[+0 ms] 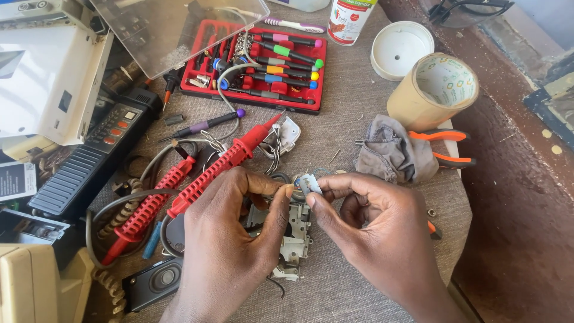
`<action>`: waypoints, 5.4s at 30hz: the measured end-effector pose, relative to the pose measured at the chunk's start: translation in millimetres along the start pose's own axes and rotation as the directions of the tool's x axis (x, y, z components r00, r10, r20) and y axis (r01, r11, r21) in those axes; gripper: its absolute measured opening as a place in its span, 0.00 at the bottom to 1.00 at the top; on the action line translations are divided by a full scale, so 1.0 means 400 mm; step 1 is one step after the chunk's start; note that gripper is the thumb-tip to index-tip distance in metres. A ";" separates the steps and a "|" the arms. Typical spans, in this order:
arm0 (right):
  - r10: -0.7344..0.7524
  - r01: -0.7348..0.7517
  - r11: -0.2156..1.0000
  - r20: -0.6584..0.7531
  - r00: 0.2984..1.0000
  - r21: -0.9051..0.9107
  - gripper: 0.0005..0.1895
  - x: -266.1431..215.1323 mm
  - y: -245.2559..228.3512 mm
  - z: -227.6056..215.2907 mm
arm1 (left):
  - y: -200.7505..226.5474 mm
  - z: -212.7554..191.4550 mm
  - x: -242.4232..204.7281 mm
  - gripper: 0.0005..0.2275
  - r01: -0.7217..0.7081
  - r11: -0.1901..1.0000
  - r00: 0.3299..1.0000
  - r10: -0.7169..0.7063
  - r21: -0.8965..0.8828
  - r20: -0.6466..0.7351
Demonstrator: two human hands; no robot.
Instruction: The person uses pliers to strip and adjust wires on a small electronic component. They then use a soldering iron to solder connections on the component while holding it with their other hand.
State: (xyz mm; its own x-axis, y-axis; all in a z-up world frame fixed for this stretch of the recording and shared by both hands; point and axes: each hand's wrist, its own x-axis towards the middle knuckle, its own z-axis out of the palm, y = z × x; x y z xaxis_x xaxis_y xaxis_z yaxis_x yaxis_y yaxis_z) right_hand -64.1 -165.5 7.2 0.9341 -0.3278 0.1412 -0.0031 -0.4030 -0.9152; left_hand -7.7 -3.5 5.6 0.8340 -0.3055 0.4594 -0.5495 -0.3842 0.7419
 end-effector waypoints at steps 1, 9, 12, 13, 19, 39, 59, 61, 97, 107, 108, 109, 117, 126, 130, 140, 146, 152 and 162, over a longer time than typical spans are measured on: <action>-0.001 0.001 1.000 -0.001 1.000 0.000 0.07 0.001 -0.001 -0.001 | -0.002 0.001 -0.001 0.05 -0.001 1.000 1.000 0.001 0.000 0.000; -0.003 0.003 0.997 0.008 1.000 -0.076 0.05 0.014 -0.014 0.008 | -0.011 0.006 -0.005 0.07 -0.008 1.000 1.000 0.008 0.020 0.018; -0.015 0.016 0.998 0.017 1.000 -0.066 0.06 0.005 -0.009 0.010 | -0.009 0.005 -0.006 0.08 0.019 1.000 1.000 -0.019 0.015 0.014; -0.017 0.018 0.998 0.019 1.000 -0.066 0.06 0.004 -0.005 0.009 | -0.009 0.007 -0.005 0.08 0.020 1.000 1.000 -0.020 0.016 0.012; 0.024 -0.022 0.992 0.013 1.000 -0.125 0.07 0.020 -0.007 0.011 | -0.009 0.009 -0.008 0.08 -0.038 0.999 0.999 0.037 0.025 0.027; -0.041 0.038 0.998 -0.041 0.998 -0.056 0.07 -0.017 0.003 0.026 | -0.005 -0.001 -0.003 0.10 -0.087 0.996 0.996 0.087 0.018 0.004; -0.063 0.057 0.985 -0.030 0.998 -0.163 0.06 0.000 0.000 0.018 | -0.013 -0.001 -0.002 0.09 0.020 0.997 0.993 -0.011 -0.079 0.119; -0.083 0.077 0.976 -0.020 0.996 -0.206 0.06 0.013 -0.006 0.025 | -0.014 -0.005 -0.003 0.08 0.050 0.995 0.991 -0.039 -0.086 0.127; -0.006 0.008 0.996 0.025 1.000 -0.086 0.05 -0.002 -0.005 0.010 | -0.018 -0.011 0.006 0.06 -0.058 0.996 0.980 0.044 0.067 0.195; -0.011 0.012 0.998 0.018 1.000 -0.060 0.04 0.001 -0.007 0.016 | -0.010 -0.013 0.005 0.06 -0.074 0.996 0.981 0.062 0.059 0.182; -0.017 0.017 0.998 0.009 1.000 -0.066 0.04 0.002 -0.009 0.017 | -0.010 -0.012 0.004 0.06 -0.072 0.996 0.981 0.061 0.058 0.183; -0.017 0.018 0.998 0.009 1.000 -0.067 0.04 0.002 -0.009 0.016 | -0.008 -0.012 0.004 0.06 -0.073 0.996 0.981 0.061 0.056 0.183; -0.062 0.065 0.990 0.022 0.998 -0.124 0.04 -0.008 -0.012 0.014 | -0.008 -0.012 0.004 0.06 -0.073 0.995 0.983 0.062 0.061 0.170; -0.061 0.063 0.994 0.024 0.998 -0.091 0.03 -0.005 -0.019 0.023 | -0.001 -0.017 0.006 0.06 -0.086 0.995 0.988 0.079 0.043 0.135; -0.097 0.100 0.984 0.026 0.995 -0.150 0.02 -0.001 -0.017 0.018 | -0.005 0.001 -0.004 0.06 -0.110 0.993 0.986 0.106 0.030 0.126; -0.045 0.047 0.997 0.032 0.998 -0.065 0.02 -0.016 -0.007 0.022 | -0.017 -0.003 -0.004 0.07 -0.091 0.995 0.989 0.084 0.050 0.119; -0.050 0.050 0.990 0.002 0.999 -0.132 0.03 0.004 -0.015 0.023 | -0.007 -0.005 -0.002 0.06 -0.098 0.995 0.988 0.097 0.007 0.120; -0.020 0.019 0.997 -0.007 1.000 -0.073 0.03 -0.021 -0.001 0.034 | -0.017 -0.001 -0.005 0.05 -0.078 0.997 0.992 0.075 0.021 0.105; 0.069 -0.072 0.997 -0.069 0.995 -0.037 0.05 -0.041 -0.005 -0.006 | -0.008 -0.007 -0.004 0.06 -0.027 1.000 0.996 0.026 0.006 0.083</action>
State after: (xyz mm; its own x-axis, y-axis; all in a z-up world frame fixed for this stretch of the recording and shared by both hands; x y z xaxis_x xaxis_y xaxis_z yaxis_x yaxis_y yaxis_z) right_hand -80.3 -161.2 7.7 0.9050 -0.4128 0.1030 -0.0837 -0.4100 -0.9082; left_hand -7.2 0.8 3.9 0.8123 -0.3864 0.4368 -0.5719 -0.3808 0.7266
